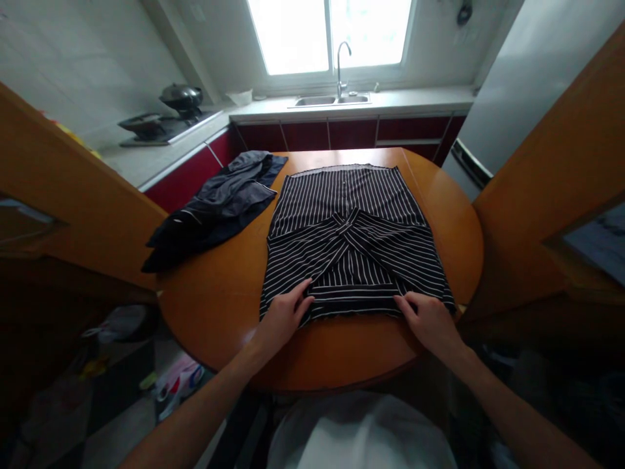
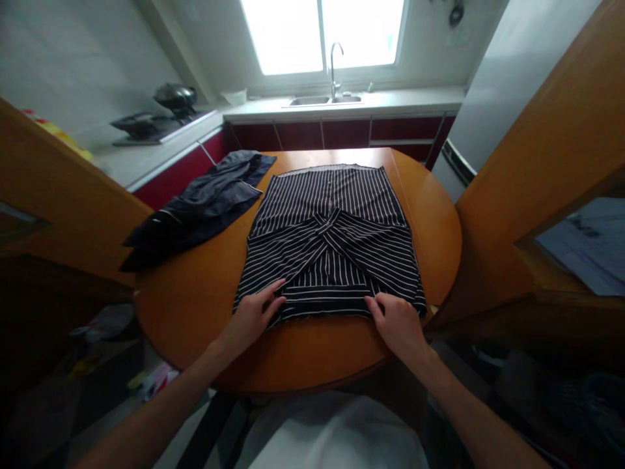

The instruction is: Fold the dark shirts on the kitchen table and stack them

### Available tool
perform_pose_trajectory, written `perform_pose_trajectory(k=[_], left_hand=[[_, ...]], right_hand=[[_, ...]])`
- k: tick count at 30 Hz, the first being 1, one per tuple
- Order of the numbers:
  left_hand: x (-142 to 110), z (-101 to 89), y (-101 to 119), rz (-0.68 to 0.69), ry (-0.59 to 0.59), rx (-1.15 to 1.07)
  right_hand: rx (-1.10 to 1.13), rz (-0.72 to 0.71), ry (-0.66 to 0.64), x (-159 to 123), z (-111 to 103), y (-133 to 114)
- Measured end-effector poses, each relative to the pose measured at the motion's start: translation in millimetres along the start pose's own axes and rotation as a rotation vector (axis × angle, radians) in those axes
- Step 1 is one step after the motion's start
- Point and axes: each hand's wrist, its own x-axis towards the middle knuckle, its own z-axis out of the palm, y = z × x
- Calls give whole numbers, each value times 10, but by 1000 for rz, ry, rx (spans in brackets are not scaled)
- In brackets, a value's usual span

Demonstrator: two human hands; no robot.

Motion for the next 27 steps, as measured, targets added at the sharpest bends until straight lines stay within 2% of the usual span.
perform_pose_trajectory(k=[4,7,11,15,19,22,25,27], left_hand=[[19,-74,59,-24,38,-3],[-108,-170,57,-39,32,-2],[-418,-205,-91,28,40,38],[-631,-109,-269,82,52,10],[-639,-18,-359,25,134,-12],[-597,0,-379,4,147,0],[-556,-31,-298,46,125,49],[-514,-63,-155,95,149,91]], right_hand=[[-180,25,80,-9,28,-17],[-161,-18,131,-68,9,14],[-59,-121,151,-237,-21,132],[-73,-105,159,-385,4,213],[-157,-44,143,-386,11,178],[-231,-43,139,-351,-8,158],[-293,-34,166,-342,-27,161],[-289,-24,228,-344,-32,115]])
